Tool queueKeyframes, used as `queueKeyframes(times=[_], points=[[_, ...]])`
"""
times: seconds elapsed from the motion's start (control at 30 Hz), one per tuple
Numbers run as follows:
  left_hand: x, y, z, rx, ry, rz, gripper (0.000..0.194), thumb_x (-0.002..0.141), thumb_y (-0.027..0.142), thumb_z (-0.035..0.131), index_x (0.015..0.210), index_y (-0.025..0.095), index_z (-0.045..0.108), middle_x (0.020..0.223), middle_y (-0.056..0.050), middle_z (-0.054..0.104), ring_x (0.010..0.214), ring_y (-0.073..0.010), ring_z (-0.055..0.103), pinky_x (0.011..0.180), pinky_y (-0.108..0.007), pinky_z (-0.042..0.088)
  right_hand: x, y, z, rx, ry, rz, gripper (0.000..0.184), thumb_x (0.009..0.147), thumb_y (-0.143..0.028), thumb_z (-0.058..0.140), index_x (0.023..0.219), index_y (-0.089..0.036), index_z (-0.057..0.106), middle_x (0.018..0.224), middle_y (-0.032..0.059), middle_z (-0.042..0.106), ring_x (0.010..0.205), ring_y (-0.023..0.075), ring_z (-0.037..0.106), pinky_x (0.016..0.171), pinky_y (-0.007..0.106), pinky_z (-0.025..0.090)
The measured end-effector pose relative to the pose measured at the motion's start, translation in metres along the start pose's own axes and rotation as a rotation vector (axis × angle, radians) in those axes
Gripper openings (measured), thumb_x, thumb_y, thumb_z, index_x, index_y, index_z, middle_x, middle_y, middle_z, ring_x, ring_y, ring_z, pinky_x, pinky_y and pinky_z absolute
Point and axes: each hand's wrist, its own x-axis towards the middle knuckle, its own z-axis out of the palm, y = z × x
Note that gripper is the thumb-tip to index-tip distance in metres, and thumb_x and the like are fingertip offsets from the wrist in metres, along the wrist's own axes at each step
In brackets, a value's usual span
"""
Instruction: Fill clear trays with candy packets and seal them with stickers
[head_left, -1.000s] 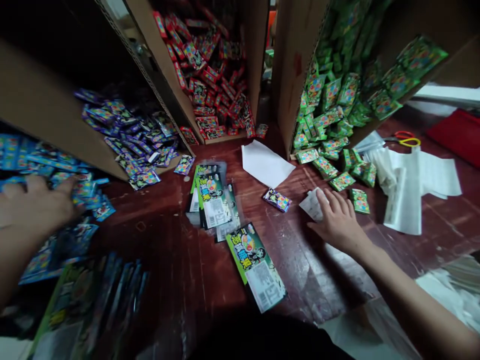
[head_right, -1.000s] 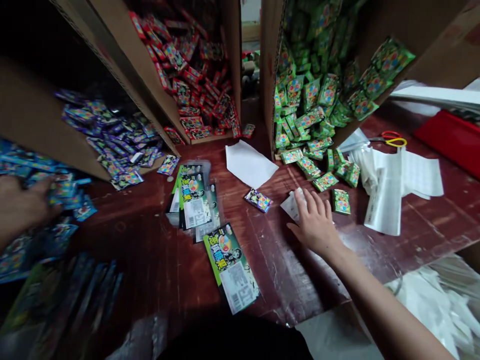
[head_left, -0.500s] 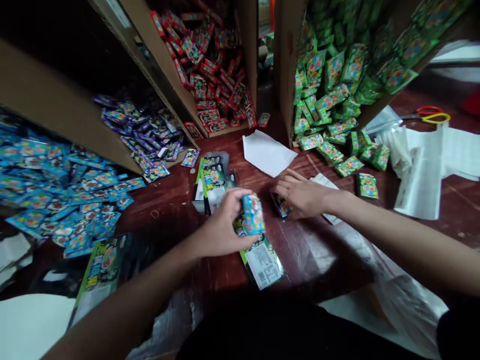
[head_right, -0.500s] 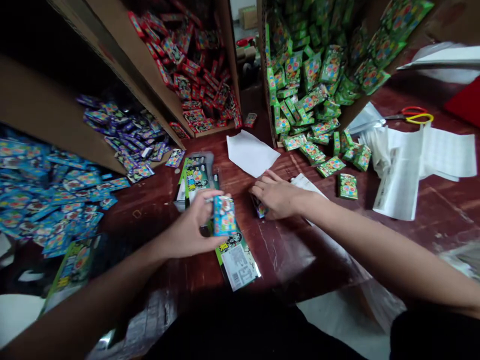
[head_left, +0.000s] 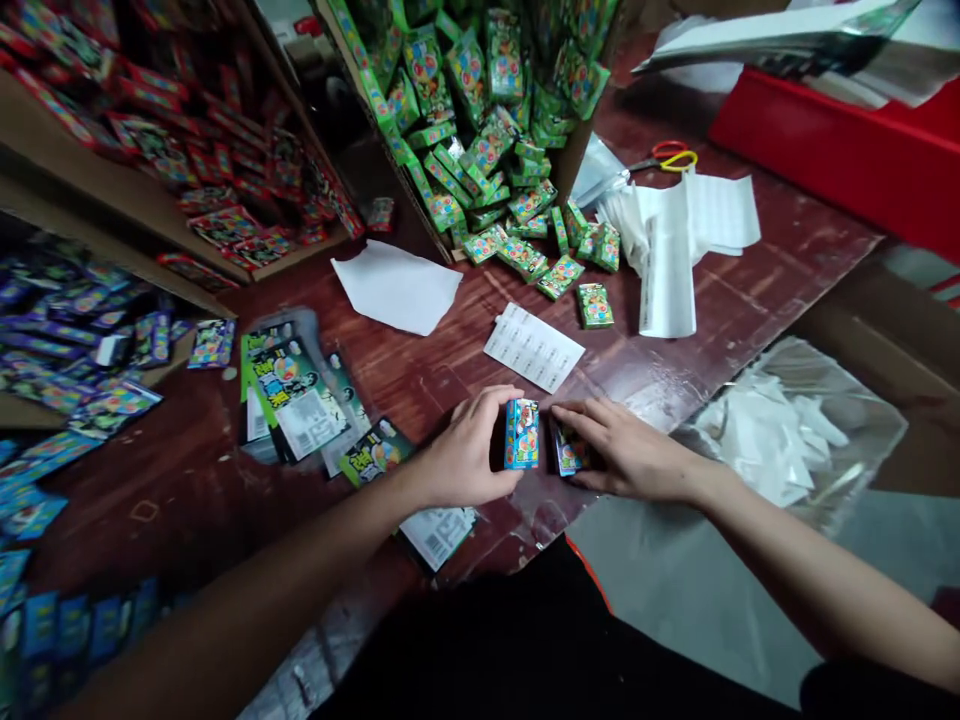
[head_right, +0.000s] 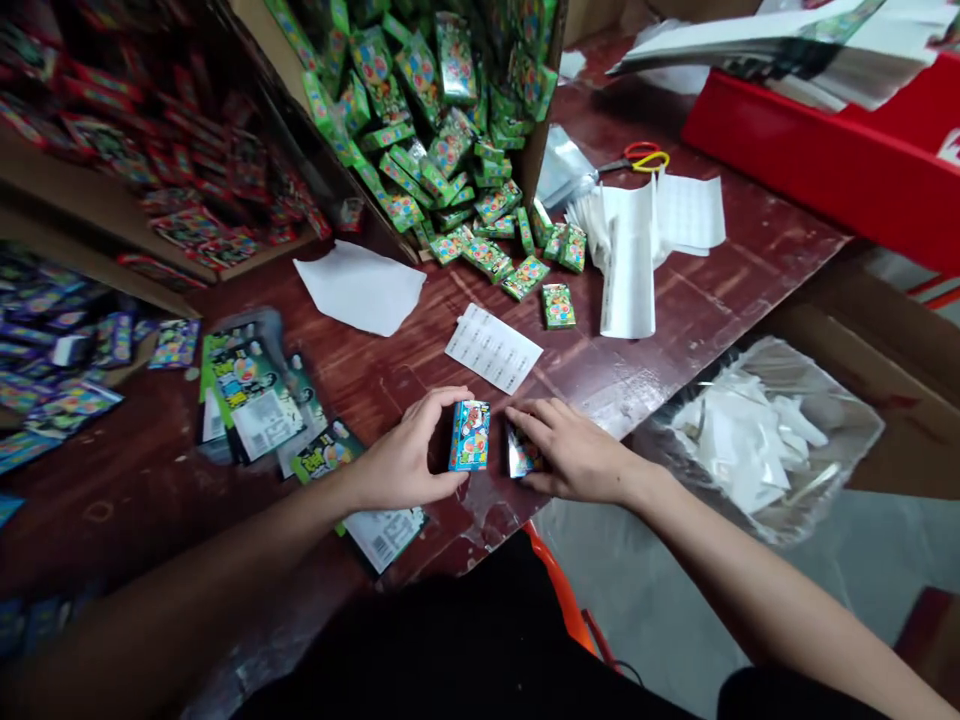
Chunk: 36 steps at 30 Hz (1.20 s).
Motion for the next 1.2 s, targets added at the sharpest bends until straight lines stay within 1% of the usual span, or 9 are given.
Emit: queueKeyframes(times=[0.2, 0.3, 0.43, 0.57, 0.67, 0.8, 0.93, 1.03, 1.2], points=[[0.011, 0.016, 0.009, 0.367, -0.117, -0.012, 0.085, 0.068, 0.031, 0.072, 0.147, 0.020, 0.042, 0.126, -0.014, 0.052, 0.121, -0.0371, 0.048, 0.109, -0.053, 0.034, -0.002, 0.012, 0.015, 0.057, 0.102, -0.036, 0.109, 0.087, -0.040, 0.069, 0.163, -0.020, -0.006, 0.144, 0.0192, 0.051, 0.123, 0.0372, 0.053, 0.103, 0.060, 0.046], [0.019, 0.008, 0.022, 0.376, -0.191, -0.022, 0.100, 0.072, 0.044, 0.076, 0.155, 0.015, 0.028, 0.132, -0.017, 0.053, 0.120, -0.0369, 0.050, 0.107, -0.053, 0.034, -0.002, 0.016, 0.022, 0.113, 0.131, -0.069, 0.113, 0.087, -0.048, 0.070, 0.162, -0.023, -0.010, 0.154, 0.0184, 0.044, 0.131, 0.0371, 0.050, 0.107, 0.061, 0.044], [0.020, -0.010, 0.037, 0.279, -0.133, -0.027, 0.125, 0.068, 0.063, 0.079, 0.160, 0.016, 0.009, 0.152, -0.020, 0.041, 0.136, -0.0376, 0.040, 0.112, -0.052, 0.031, 0.001, 0.019, 0.034, 0.237, 0.194, -0.118, 0.114, 0.087, -0.053, 0.071, 0.162, -0.023, -0.011, 0.161, 0.0189, 0.034, 0.142, 0.0356, 0.042, 0.113, 0.059, 0.041], [0.017, -0.012, 0.042, 0.245, -0.123, 0.004, 0.100, 0.072, 0.059, 0.079, 0.153, 0.021, 0.033, 0.146, -0.015, 0.049, 0.132, -0.0349, 0.044, 0.111, -0.051, 0.033, 0.002, 0.017, 0.038, 0.284, 0.224, -0.151, 0.116, 0.086, -0.053, 0.072, 0.162, -0.022, -0.010, 0.167, 0.0205, 0.017, 0.152, 0.0351, 0.028, 0.119, 0.055, 0.036], [0.015, -0.007, 0.041, 0.239, -0.105, -0.014, 0.081, 0.073, 0.050, 0.078, 0.143, 0.023, 0.047, 0.140, -0.012, 0.053, 0.127, -0.0341, 0.048, 0.109, -0.051, 0.036, 0.002, 0.026, 0.019, 0.235, 0.267, -0.129, 0.120, 0.081, -0.058, 0.075, 0.162, -0.023, -0.006, 0.168, 0.0186, 0.015, 0.154, 0.0354, 0.021, 0.122, 0.055, 0.031], [0.013, -0.006, 0.039, 0.213, -0.057, -0.061, 0.074, 0.074, 0.038, 0.074, 0.141, 0.023, 0.047, 0.137, -0.011, 0.055, 0.125, -0.0330, 0.049, 0.109, -0.050, 0.039, 0.016, 0.072, -0.032, -0.022, 0.382, 0.056, 0.103, 0.089, -0.054, 0.068, 0.163, -0.020, 0.004, 0.166, 0.0184, 0.020, 0.153, 0.0351, 0.022, 0.123, 0.054, 0.028], [0.007, -0.012, 0.034, 0.225, -0.019, -0.122, 0.073, 0.071, 0.030, 0.072, 0.140, 0.025, 0.046, 0.137, -0.010, 0.056, 0.126, -0.0328, 0.049, 0.110, -0.050, 0.039, 0.053, 0.128, -0.080, -0.273, 0.210, 0.192, 0.101, 0.085, -0.049, 0.072, 0.160, -0.010, 0.017, 0.164, 0.0243, 0.023, 0.150, 0.0416, 0.027, 0.121, 0.061, 0.023], [-0.002, -0.010, 0.019, 0.259, -0.046, -0.195, 0.077, 0.068, 0.034, 0.077, 0.139, 0.025, 0.048, 0.137, -0.010, 0.057, 0.125, -0.0338, 0.050, 0.109, -0.052, 0.039, 0.080, 0.140, -0.099, -0.291, 0.122, 0.119, 0.099, 0.083, -0.047, 0.072, 0.160, -0.012, 0.020, 0.162, 0.0235, 0.030, 0.148, 0.0423, 0.030, 0.120, 0.065, 0.019], [0.005, -0.023, -0.040, 0.344, -0.067, -0.160, 0.101, 0.063, 0.068, 0.079, 0.146, 0.022, 0.046, 0.150, -0.015, 0.049, 0.136, -0.0377, 0.044, 0.119, -0.058, 0.026, 0.084, 0.131, -0.099, -0.159, 0.274, -0.146, 0.094, 0.084, -0.048, 0.071, 0.159, -0.017, 0.023, 0.160, 0.0206, 0.035, 0.146, 0.0418, 0.033, 0.119, 0.065, 0.020]])
